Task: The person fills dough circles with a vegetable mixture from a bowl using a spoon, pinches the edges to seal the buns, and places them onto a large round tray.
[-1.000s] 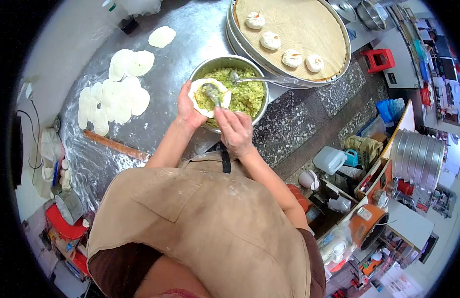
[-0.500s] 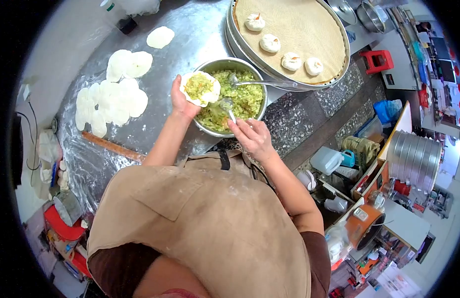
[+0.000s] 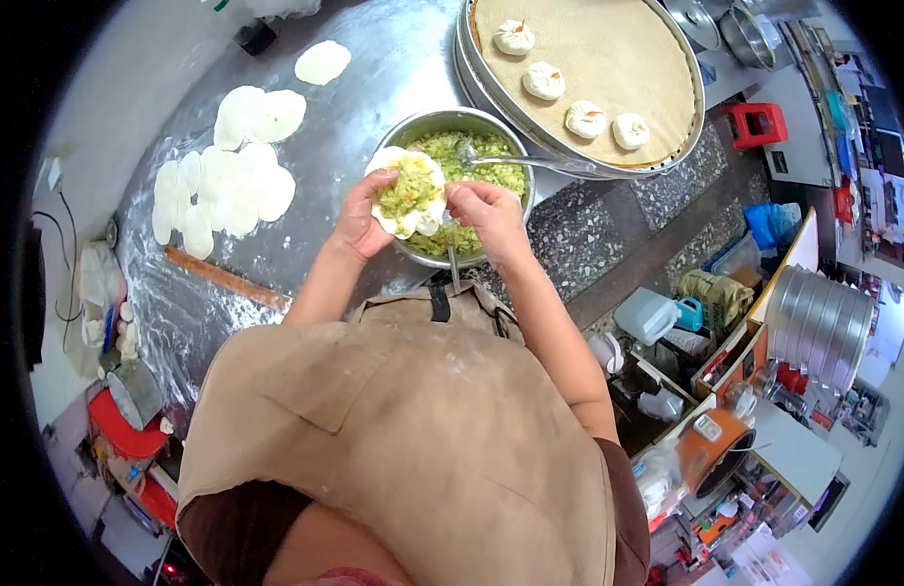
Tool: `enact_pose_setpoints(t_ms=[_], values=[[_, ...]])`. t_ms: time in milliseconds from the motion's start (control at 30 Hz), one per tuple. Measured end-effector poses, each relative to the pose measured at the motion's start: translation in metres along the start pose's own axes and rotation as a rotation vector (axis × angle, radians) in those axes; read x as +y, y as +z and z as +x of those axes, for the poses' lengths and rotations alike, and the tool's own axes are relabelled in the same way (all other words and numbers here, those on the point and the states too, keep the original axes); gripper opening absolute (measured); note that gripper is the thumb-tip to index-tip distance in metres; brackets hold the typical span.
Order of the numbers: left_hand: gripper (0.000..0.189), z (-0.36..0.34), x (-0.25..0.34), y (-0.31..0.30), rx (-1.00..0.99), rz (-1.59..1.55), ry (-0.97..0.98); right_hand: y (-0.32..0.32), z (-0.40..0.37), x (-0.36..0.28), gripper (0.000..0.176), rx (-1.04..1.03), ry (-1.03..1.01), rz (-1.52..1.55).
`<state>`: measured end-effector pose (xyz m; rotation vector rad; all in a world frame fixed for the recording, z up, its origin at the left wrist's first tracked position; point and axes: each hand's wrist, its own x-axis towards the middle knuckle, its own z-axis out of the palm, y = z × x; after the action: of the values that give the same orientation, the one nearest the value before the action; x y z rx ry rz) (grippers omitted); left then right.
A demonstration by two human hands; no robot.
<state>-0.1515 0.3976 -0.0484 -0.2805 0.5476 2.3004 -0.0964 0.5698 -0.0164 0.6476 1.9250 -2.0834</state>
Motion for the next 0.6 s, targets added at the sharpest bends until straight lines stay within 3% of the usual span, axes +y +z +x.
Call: enact_pose_setpoints(t_ms=[200,267,500,600], values=[[0.042,-0.004,0.0,0.0,-0.017,-0.001,-0.032,0.0,0.001,0.0,0.017,0.014,0.003,-0.018],[0.043,-0.006,-0.001,-0.003,0.025,0.004,-0.013,0.0,0.0,0.0,0.014,0.113,-0.042,-0.068],[0.043,-0.011,-0.002,0.001,-0.001,0.098,-0.018,0.009,0.001,0.004,0.013,0.113,-0.127,-0.099],[0.042,-0.014,-0.002,0.008,0.029,0.07,-0.02,0.009,-0.003,0.005,0.015,0.21,-0.247,-0.13]])
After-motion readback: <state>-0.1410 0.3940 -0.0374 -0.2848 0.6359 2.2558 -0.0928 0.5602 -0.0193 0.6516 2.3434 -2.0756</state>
